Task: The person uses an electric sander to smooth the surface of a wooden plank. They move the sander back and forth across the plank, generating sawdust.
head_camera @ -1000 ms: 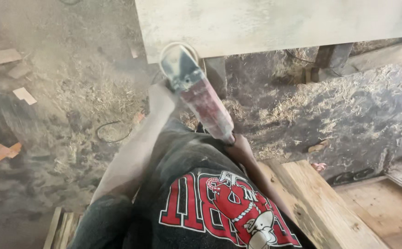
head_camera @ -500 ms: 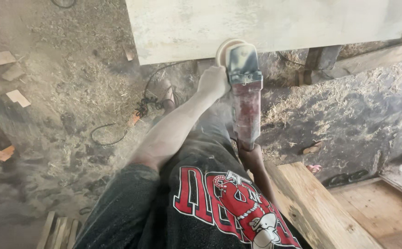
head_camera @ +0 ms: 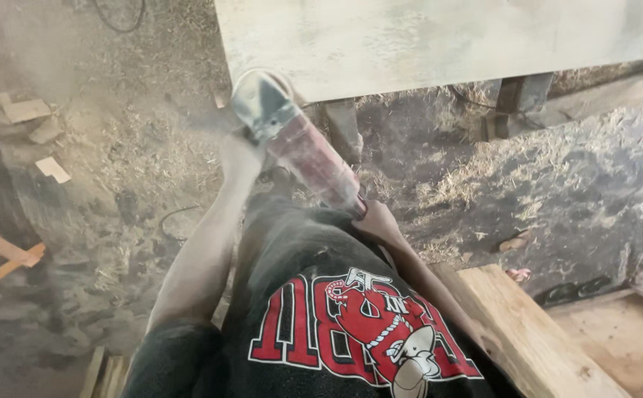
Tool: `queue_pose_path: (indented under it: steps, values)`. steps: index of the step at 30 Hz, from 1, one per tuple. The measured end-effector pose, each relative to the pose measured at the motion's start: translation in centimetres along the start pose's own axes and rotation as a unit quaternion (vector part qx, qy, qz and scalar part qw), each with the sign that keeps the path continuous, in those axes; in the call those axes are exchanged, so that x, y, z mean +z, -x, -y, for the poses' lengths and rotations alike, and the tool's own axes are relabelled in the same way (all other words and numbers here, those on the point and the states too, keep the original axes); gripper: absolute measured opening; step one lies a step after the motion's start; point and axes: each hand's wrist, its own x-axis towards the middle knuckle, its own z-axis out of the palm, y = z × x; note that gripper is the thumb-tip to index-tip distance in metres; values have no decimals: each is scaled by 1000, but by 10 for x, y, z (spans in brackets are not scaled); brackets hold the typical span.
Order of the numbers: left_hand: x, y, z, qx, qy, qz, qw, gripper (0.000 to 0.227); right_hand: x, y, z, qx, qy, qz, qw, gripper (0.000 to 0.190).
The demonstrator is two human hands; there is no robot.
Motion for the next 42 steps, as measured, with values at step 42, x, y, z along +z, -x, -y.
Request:
queue_pose_path:
  steps: [42]
  values:
    - [25,-36,-51,42,17,64,997,16,4,-7,-35,60,-55,-46,996,56]
